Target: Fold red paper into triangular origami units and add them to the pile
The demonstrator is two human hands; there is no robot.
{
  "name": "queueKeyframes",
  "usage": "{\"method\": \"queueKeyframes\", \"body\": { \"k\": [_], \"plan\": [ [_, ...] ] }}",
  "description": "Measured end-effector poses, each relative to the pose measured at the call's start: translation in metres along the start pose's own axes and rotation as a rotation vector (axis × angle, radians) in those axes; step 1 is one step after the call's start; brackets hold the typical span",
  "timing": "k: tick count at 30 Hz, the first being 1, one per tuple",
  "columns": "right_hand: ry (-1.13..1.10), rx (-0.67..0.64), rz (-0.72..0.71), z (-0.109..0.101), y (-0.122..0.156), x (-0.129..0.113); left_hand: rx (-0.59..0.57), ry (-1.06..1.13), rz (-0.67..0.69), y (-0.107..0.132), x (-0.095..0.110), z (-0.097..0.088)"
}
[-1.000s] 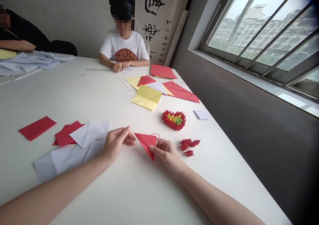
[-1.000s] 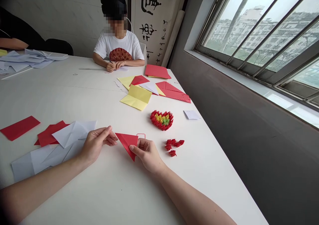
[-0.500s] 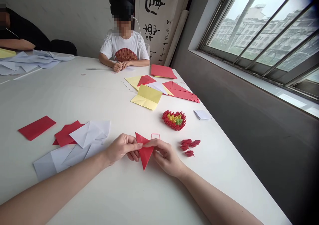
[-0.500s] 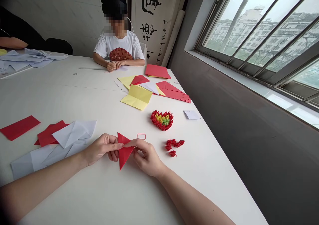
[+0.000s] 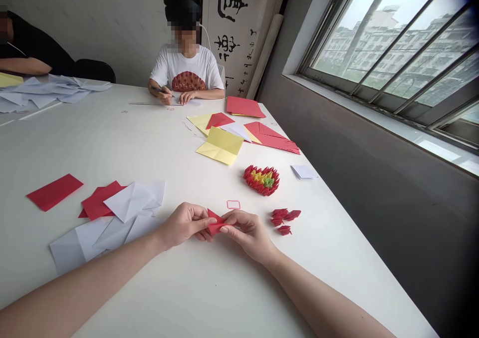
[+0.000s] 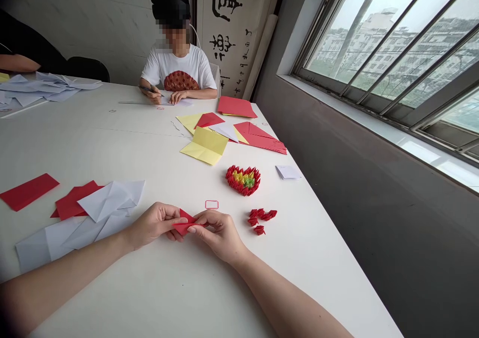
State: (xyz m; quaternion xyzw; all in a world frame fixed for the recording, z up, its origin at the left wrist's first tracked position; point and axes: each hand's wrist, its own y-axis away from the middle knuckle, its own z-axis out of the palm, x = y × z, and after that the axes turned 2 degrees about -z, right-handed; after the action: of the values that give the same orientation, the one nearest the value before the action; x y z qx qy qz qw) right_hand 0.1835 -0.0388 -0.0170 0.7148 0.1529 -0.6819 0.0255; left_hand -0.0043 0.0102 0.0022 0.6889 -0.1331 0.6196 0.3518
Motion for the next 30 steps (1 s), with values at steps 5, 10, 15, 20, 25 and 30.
{"method": "queueKeyframes", "body": {
  "k": [5,10,15,20,25,30],
  "plan": [
    [-0.081,0.062,0.1,0.0025,-0.0018,0.0033,0.037,-0.015,0.042,0.0004,-0.0035,0.0037],
    [-0.051,0.072,0.136,0.003,-0.0036,0.0019,0.052,-0.04,0.054,0.0013,-0.0037,0.0051],
    [0.037,0.12,0.159,0.0039,-0.0032,0.0014,0.031,-0.01,0.041,0.0014,-0.0006,0.0051],
    [-0.024,0.145,0.093,0.0056,-0.0018,0.0034,0.008,-0.022,-0.013,0.0005,0.0019,0.0032],
    [-0.072,0.146,-0.006,0.0058,-0.0015,0.0027,-0.035,-0.034,-0.119,0.0001,0.004,-0.0008],
    [-0.088,0.096,0.023,0.0036,-0.0034,0.0006,0.005,-0.014,-0.042,-0.0009,-0.0015,-0.0001]
  ]
}}
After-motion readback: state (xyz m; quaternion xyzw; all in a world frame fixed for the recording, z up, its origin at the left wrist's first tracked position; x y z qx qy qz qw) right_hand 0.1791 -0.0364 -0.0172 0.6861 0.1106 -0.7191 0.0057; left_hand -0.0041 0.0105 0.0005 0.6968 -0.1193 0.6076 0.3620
